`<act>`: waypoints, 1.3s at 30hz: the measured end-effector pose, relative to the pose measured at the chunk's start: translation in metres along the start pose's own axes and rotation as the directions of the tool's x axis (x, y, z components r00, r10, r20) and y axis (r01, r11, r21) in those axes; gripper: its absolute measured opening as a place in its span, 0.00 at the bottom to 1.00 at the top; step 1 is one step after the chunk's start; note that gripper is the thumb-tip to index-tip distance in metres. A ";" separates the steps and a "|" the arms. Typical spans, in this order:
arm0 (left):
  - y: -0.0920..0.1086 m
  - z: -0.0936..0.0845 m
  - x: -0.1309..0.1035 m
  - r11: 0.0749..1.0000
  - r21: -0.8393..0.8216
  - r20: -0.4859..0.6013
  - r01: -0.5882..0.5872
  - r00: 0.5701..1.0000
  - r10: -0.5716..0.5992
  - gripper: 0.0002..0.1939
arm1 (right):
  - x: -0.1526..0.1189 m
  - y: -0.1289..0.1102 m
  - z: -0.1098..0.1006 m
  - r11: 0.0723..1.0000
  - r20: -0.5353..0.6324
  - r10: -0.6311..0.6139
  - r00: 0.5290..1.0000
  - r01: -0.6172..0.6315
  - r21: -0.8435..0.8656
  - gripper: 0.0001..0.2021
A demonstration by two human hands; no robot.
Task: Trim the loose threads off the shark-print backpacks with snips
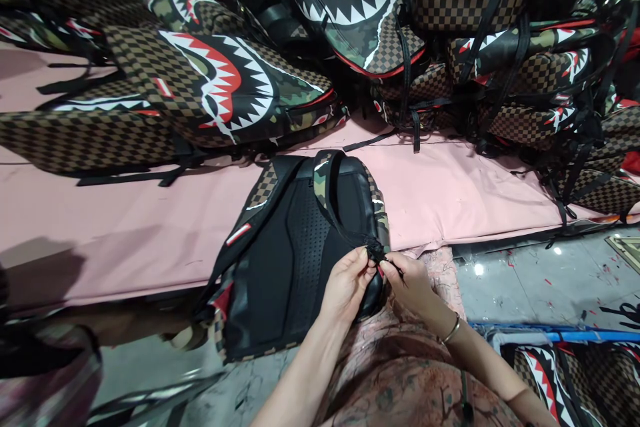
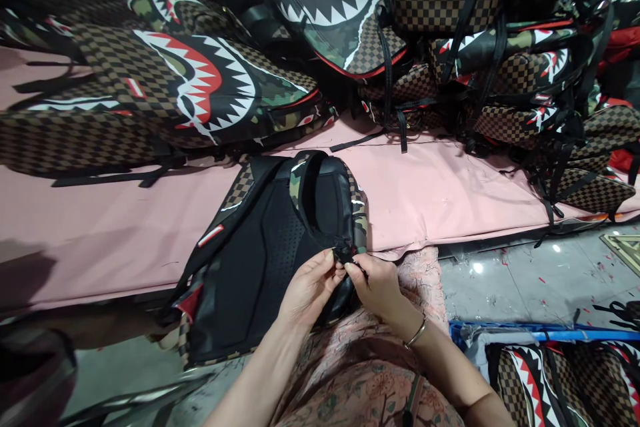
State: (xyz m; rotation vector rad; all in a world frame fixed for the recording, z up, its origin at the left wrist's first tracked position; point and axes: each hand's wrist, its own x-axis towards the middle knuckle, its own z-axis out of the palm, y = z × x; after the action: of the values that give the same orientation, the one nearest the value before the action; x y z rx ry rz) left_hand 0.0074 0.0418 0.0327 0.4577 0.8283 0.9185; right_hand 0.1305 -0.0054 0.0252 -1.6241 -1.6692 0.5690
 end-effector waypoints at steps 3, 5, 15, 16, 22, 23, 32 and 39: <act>0.000 -0.001 0.001 1.000 0.011 -0.008 0.006 1.000 -0.006 0.13 | 0.001 0.001 -0.002 0.990 0.012 0.020 1.000 -0.021 0.143 0.15; 0.003 -0.003 0.000 0.999 0.034 -0.025 0.003 1.000 -0.002 0.14 | 0.002 0.003 -0.002 0.952 0.015 0.077 0.997 -0.078 0.296 0.15; 0.017 -0.030 -0.005 0.394 0.821 0.161 -0.413 0.830 0.534 0.08 | 0.028 0.021 0.045 0.615 0.156 0.245 0.957 -0.279 0.737 0.12; 0.016 -0.034 -0.004 0.213 0.867 0.239 -0.450 0.752 0.614 0.07 | 0.028 0.021 0.052 0.630 0.153 0.261 0.953 -0.289 0.721 0.11; 0.003 -0.053 0.011 -0.357 0.867 0.473 -0.347 0.351 0.808 0.05 | 0.024 0.021 0.083 0.729 0.087 0.268 0.960 -0.261 0.633 0.07; 0.002 -0.056 0.015 -0.385 0.863 0.484 -0.327 0.315 0.816 0.05 | 0.023 0.021 0.087 0.738 0.082 0.264 0.961 -0.256 0.625 0.07; 0.008 -0.075 0.006 -0.201 0.921 0.359 -0.334 0.522 0.774 0.08 | -0.008 0.038 0.074 0.856 0.055 0.164 0.985 -0.170 0.489 0.17; -0.006 -0.080 -0.035 0.161 0.898 0.229 -0.410 0.746 0.625 0.11 | -0.024 0.037 0.056 0.944 -0.025 0.140 0.990 -0.125 0.306 0.10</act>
State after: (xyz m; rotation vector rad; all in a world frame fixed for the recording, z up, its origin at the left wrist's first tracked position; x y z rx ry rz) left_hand -0.0645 0.0102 -0.0056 1.8222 1.4093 1.0694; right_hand 0.1118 -0.0152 -0.0428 -1.5167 -1.3676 0.8071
